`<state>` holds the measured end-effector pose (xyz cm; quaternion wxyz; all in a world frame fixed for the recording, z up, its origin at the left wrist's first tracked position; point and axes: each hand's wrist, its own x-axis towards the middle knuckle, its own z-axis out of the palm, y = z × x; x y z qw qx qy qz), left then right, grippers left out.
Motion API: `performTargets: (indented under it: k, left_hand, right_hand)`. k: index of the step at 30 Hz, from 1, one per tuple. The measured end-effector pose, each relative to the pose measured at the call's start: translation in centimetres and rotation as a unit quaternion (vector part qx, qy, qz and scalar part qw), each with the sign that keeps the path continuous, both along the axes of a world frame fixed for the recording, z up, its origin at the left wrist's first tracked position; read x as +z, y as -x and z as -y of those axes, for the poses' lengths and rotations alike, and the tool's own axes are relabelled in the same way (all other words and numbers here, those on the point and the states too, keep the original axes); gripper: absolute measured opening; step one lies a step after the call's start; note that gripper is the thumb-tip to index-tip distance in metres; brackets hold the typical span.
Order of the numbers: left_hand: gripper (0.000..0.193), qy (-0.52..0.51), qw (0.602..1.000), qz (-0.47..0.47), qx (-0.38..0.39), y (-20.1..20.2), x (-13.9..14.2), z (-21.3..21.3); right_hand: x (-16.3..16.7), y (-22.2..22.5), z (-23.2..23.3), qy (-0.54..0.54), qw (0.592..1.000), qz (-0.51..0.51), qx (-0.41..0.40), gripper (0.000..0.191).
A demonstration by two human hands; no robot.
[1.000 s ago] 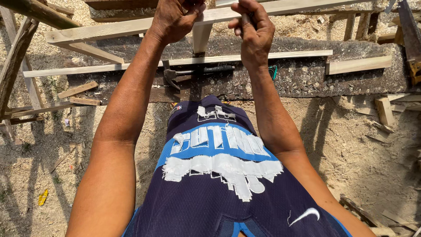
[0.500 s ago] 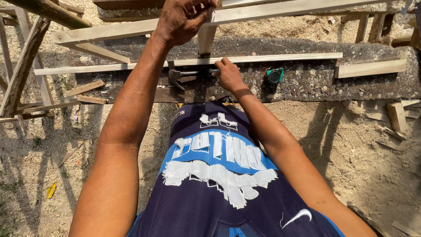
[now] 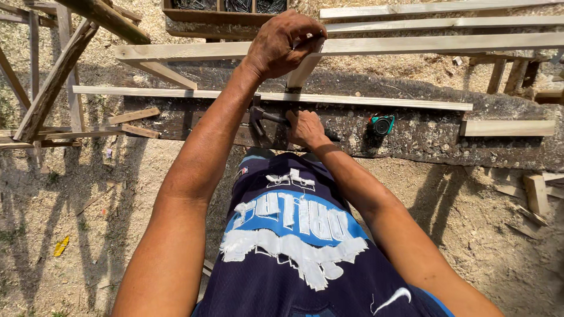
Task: The person saws a thin wood strip on a workbench, then measures and marks strips using a try square and pencil. They take nails from a wooden compartment box, position the strips into a frame on the bench, and hammer nails to fasten the frame joints.
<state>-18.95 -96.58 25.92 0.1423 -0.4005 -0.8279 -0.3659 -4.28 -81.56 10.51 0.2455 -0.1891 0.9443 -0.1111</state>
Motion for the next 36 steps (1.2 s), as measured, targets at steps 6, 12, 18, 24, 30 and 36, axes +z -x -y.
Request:
performTargets:
  k: [6, 12, 18, 24, 30, 36]
  left_hand:
    - [0.016, -0.049, 0.988, 0.141, -0.022, -0.3, -0.1, 0.1]
    - [0.017, 0.016, 0.999, 0.041, -0.008, -0.3, -0.4, 0.1]
    - [0.019, 0.064, 0.998, -0.018, -0.01, -0.4, -0.6, 0.0]
    - [0.014, 0.063, 0.996, -0.056, -0.023, -0.6, -0.5, 0.0]
    - [0.013, 0.074, 0.996, -0.04, -0.011, -0.8, -0.4, 0.0]
    - [0.014, 0.067, 0.996, -0.062, -0.007, -0.5, -0.8, 0.0]
  right_hand:
    - [3.6, -3.0, -4.5, 0.11, 0.985, 0.114, -0.074, 0.04]
    - [11.4, -7.6, -9.2, 0.3, 0.908, 0.131, -0.263, 0.044]
    - [21.0, -8.3, -11.3, 0.485, 0.831, -0.017, -0.273, 0.045]
    - [27.5, -6.5, -10.4, 0.463, 0.832, -0.131, -0.276, 0.048]
    - [27.2, -5.1, -8.0, 0.344, 0.886, -0.047, -0.307, 0.051]
    - [30.0, -5.9, -9.9, 0.436, 0.86, -0.097, -0.248, 0.054]
